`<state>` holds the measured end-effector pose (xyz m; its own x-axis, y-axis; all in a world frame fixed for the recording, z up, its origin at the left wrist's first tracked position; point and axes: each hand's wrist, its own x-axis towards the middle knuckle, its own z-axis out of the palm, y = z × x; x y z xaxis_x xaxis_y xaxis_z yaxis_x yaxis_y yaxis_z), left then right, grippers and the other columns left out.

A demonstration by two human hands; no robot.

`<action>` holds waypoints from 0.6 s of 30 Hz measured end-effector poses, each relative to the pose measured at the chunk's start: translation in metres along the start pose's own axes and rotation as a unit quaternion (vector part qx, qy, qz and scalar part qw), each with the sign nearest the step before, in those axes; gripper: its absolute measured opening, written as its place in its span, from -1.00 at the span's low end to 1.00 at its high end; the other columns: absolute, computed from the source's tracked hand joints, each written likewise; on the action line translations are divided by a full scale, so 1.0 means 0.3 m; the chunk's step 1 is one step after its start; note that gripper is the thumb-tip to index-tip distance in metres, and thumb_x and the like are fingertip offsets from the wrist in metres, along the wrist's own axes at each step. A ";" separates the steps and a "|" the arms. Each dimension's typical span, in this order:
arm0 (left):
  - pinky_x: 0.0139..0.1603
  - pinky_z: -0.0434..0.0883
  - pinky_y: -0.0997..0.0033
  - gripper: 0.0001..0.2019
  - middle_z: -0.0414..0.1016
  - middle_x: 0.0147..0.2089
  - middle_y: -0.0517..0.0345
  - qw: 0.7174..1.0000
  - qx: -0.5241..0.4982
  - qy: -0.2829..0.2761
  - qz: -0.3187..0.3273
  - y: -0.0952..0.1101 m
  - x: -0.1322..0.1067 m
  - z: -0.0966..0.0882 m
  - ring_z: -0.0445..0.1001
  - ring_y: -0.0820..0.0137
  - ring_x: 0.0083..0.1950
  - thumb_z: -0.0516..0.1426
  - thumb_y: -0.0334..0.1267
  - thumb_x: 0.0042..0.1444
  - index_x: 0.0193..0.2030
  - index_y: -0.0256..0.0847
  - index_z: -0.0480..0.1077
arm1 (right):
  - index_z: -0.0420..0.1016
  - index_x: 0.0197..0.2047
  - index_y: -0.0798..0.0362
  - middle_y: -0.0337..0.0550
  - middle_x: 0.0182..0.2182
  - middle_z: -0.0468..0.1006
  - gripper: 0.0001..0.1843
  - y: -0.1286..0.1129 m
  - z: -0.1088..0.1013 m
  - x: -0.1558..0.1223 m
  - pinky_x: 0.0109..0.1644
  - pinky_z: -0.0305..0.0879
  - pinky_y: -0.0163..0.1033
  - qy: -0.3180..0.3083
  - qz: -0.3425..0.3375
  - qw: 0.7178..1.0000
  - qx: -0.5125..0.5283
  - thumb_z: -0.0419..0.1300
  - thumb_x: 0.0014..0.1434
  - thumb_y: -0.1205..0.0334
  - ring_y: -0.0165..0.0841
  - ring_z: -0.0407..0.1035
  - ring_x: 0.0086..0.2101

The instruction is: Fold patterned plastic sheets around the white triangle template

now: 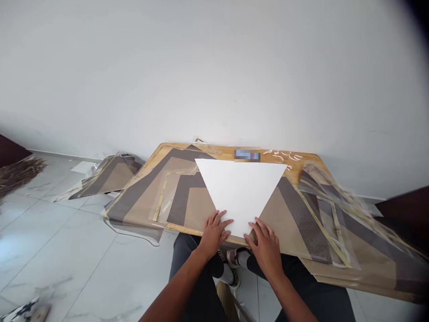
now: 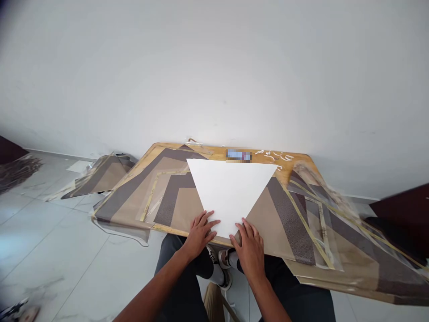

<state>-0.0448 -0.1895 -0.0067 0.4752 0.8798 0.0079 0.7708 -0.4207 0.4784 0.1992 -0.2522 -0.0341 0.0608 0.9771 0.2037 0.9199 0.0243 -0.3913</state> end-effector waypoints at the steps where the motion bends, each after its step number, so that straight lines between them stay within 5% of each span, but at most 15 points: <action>1: 0.55 0.16 -0.19 -0.51 0.12 0.64 0.25 1.000 0.000 0.001 -0.001 0.001 -0.001 0.000 0.03 0.04 0.64 0.21 -0.19 0.43 0.45 0.26 0.38 | 0.50 0.30 -0.14 -0.07 0.43 0.39 -0.53 0.000 0.000 -0.001 0.25 0.29 0.13 -0.001 0.001 1.000 0.000 0.09 0.48 -0.13 0.00 0.25 0.34; 18: 0.51 0.19 -0.15 -0.51 0.13 0.64 0.24 0.999 0.027 0.021 0.015 0.007 -0.001 0.007 0.07 0.05 0.64 0.17 -0.20 0.45 0.46 0.26 0.36 | 0.51 0.31 -0.13 -0.02 0.43 0.39 -0.52 -0.007 -0.003 0.004 0.27 0.28 0.13 -0.001 0.013 1.000 0.006 0.08 0.48 -0.13 0.00 0.24 0.34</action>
<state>-0.0425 -0.1912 -0.0075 0.4809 0.8748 0.0593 0.7790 -0.4573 0.4289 0.1978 -0.2512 -0.0322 0.0840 0.9778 0.1922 0.9137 0.0014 -0.4063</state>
